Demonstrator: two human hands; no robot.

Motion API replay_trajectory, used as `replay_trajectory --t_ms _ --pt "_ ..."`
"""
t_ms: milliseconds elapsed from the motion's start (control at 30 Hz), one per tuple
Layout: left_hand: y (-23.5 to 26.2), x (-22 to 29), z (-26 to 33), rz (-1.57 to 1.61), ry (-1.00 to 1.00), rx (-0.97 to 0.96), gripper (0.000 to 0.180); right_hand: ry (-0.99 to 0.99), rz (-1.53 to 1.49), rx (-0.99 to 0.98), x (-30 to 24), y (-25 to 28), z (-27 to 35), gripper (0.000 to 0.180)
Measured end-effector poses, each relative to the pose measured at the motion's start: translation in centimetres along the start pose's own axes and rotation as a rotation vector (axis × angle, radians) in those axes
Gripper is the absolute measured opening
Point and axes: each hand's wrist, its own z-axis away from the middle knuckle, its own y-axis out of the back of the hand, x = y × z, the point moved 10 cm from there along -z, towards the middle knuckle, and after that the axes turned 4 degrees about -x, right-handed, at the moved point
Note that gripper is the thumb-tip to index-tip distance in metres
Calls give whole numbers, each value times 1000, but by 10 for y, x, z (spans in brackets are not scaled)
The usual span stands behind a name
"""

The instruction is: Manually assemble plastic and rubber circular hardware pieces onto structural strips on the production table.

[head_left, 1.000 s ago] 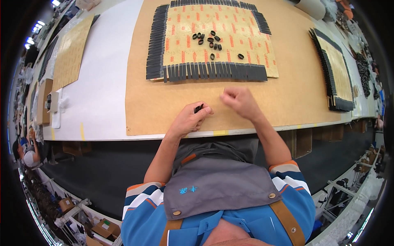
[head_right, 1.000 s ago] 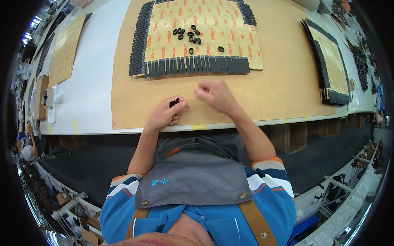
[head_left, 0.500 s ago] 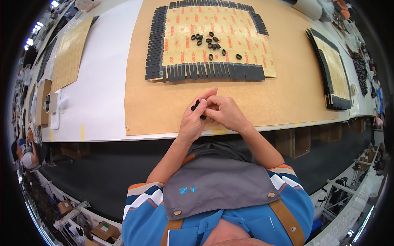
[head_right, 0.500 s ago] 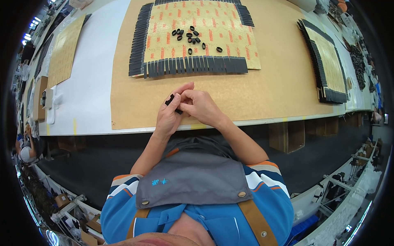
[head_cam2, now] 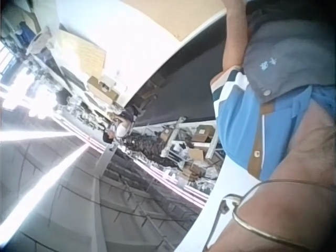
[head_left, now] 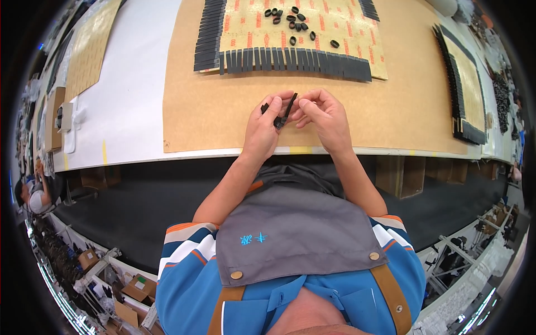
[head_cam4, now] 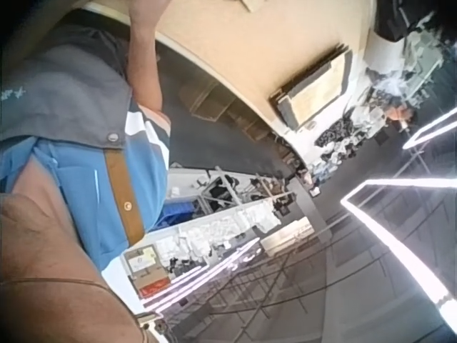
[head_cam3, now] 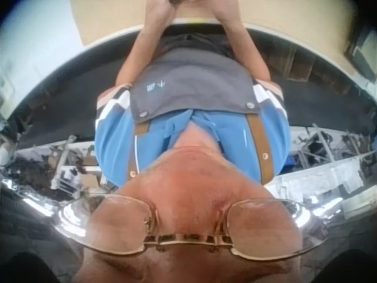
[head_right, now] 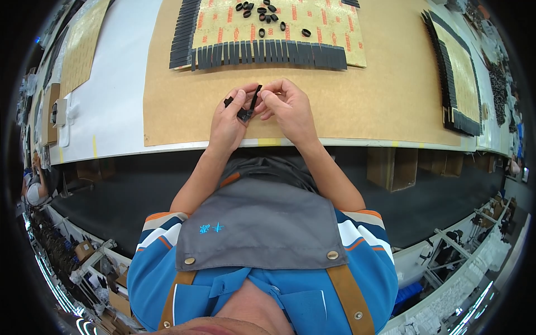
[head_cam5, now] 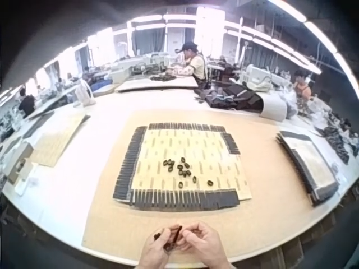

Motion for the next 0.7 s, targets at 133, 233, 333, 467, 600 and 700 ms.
replay_trajectory --t_ms 133,233,333,467,600,700 --pt "-8 2 1 50 -16 -8 38 -57 364 -66 5 -6 6 15" --pt "-8 3 0 137 -67 14 41 -230 427 -98 15 -6 10 19" --pt "-15 6 1 123 -79 -30 43 -251 273 -99 23 -9 11 19" --pt "-9 11 -1 112 -69 36 38 44 -41 28 7 3 4 17" --pt "14 7 1 66 31 -17 32 30 -68 -10 -11 14 3 16" --pt "-1 5 5 -2 105 -21 34 -160 26 -167 8 0 5 15"
